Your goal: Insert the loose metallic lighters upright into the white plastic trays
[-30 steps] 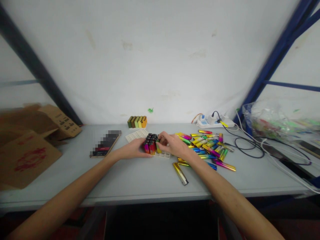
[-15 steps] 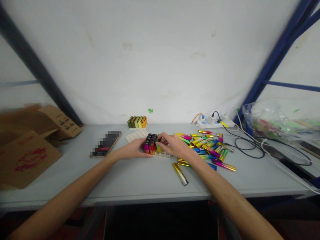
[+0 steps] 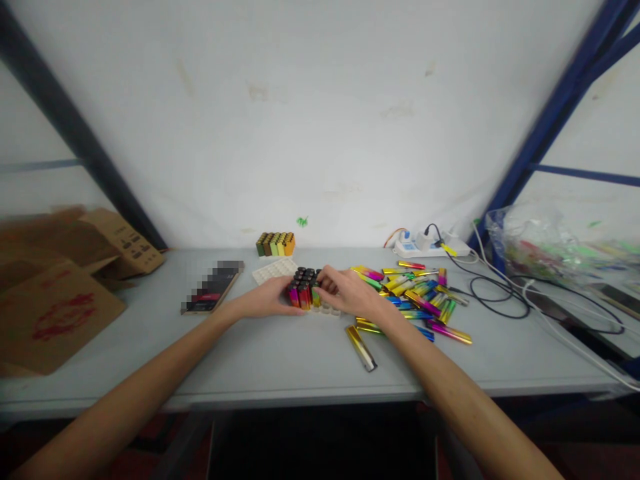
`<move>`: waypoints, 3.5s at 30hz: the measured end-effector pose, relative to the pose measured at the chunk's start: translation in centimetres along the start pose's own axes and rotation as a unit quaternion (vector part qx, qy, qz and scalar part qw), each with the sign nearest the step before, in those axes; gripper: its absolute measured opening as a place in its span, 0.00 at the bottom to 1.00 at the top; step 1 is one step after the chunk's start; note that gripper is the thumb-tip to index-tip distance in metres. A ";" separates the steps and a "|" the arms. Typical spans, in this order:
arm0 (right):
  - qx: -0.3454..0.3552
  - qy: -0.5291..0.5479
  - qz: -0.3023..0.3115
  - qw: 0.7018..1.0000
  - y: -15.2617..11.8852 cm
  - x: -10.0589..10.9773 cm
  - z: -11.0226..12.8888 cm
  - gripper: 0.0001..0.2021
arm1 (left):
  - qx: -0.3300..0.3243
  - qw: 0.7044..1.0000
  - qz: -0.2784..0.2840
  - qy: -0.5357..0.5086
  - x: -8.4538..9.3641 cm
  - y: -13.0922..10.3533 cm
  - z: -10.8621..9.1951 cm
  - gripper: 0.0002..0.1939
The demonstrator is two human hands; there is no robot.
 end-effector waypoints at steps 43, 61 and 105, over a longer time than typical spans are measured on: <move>-0.151 0.050 -0.162 0.974 -3.2 5.5 -8.1 0.20 | 0.011 1.000 -0.017 0.015 0.1 0.2 0.5 0.33; -0.193 0.165 -0.214 0.943 -2.3 3.3 -6.5 0.23 | 0.006 1.000 -0.017 0.007 0.1 0.1 0.4 0.32; -0.168 -0.019 -0.156 0.973 -1.4 2.8 -3.6 0.18 | -0.002 1.000 -0.004 0.005 -0.1 0.1 0.4 0.32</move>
Point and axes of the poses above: each hand's wrist, its own y-axis towards the middle knuckle, its own x-axis out of the back of the hand, z = x × y, the point moved 9 cm from there along y, towards the middle knuckle, and after that the axes turned 15 degrees about x, right-handed, at the moved point
